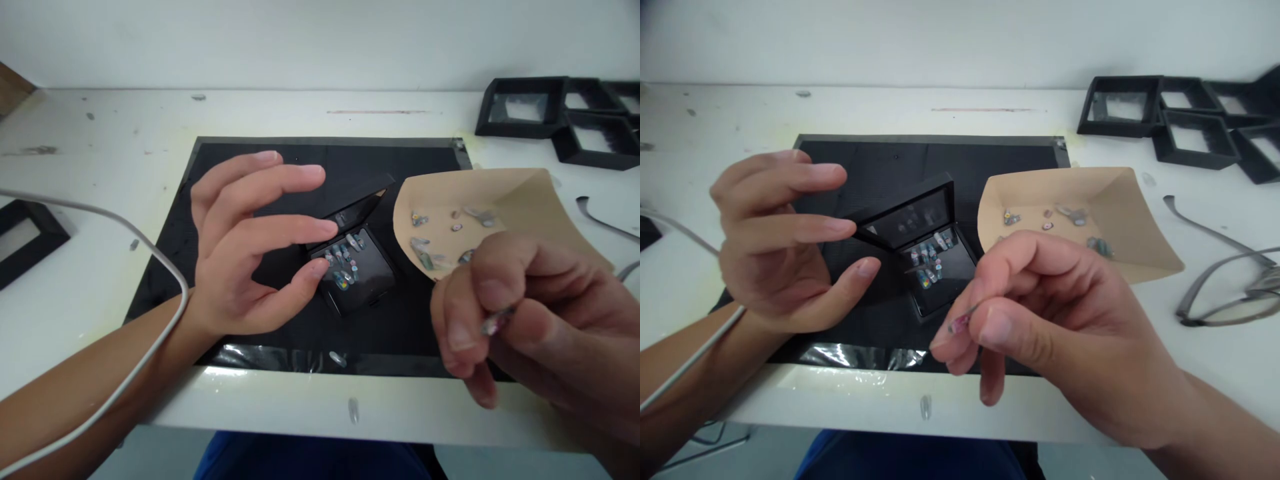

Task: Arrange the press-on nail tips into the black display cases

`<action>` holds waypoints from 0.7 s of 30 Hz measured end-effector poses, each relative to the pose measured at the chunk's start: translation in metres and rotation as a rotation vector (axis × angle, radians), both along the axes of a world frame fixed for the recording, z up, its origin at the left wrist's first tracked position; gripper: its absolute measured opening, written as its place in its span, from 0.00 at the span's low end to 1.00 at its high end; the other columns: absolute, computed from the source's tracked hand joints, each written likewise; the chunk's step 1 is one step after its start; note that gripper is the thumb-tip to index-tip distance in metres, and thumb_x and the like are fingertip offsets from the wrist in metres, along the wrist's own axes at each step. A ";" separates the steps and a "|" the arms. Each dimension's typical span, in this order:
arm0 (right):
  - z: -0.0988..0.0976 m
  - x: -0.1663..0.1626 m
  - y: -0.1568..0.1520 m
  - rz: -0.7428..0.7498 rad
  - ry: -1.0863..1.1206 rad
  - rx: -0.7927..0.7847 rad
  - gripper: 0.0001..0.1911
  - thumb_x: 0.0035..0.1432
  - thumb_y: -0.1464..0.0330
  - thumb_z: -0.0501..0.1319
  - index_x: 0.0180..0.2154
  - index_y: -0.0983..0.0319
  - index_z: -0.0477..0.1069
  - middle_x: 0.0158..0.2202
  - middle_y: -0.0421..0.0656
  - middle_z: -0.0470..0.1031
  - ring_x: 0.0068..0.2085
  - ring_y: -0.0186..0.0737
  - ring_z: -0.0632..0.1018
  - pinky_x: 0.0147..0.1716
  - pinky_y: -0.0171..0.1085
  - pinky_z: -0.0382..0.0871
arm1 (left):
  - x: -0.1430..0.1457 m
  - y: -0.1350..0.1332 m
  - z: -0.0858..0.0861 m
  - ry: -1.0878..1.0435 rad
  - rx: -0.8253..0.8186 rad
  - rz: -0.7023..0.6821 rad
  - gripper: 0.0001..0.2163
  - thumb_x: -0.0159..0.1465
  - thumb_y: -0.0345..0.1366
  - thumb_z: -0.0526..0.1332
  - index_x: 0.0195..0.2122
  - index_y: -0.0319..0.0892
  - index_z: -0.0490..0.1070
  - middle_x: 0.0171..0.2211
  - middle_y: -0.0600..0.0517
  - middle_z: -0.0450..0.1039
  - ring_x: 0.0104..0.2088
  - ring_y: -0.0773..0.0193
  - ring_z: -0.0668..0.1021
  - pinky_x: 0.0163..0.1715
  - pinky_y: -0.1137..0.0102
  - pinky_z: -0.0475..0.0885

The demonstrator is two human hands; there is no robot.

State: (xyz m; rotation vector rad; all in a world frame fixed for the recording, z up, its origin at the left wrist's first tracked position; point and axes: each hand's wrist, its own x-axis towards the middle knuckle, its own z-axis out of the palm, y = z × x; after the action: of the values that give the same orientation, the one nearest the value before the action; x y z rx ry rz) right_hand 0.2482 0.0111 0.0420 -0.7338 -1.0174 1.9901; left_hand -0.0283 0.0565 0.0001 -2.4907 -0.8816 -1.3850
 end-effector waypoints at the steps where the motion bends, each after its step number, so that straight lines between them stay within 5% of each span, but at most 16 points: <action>1: 0.000 0.001 0.000 0.018 0.021 -0.023 0.03 0.66 0.65 0.73 0.38 0.53 0.81 0.35 0.35 0.88 0.34 0.30 0.87 0.29 0.25 0.83 | 0.000 0.000 0.000 0.001 0.002 0.001 0.18 0.63 0.34 0.70 0.53 0.51 0.73 0.60 0.55 0.79 0.62 0.46 0.75 0.65 0.48 0.74; 11: 0.001 0.001 0.002 -0.001 -0.082 0.025 0.05 0.65 0.61 0.74 0.36 0.52 0.82 0.28 0.36 0.85 0.27 0.29 0.83 0.26 0.24 0.79 | 0.001 -0.002 0.003 0.016 -0.012 -0.003 0.19 0.62 0.31 0.70 0.53 0.51 0.73 0.59 0.53 0.79 0.63 0.47 0.76 0.65 0.49 0.74; 21: 0.002 0.001 -0.006 -0.083 -0.342 0.257 0.06 0.68 0.57 0.70 0.38 0.48 0.79 0.22 0.35 0.75 0.23 0.31 0.76 0.21 0.29 0.69 | 0.002 -0.003 0.003 0.021 -0.028 0.007 0.16 0.65 0.34 0.68 0.54 0.54 0.73 0.59 0.58 0.80 0.61 0.50 0.78 0.66 0.48 0.76</action>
State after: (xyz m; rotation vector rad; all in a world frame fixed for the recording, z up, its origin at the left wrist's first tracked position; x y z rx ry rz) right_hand 0.2490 0.0056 0.0435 -0.9747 -1.3885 1.6549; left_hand -0.0262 0.0537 0.0026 -2.5151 -0.9108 -1.3504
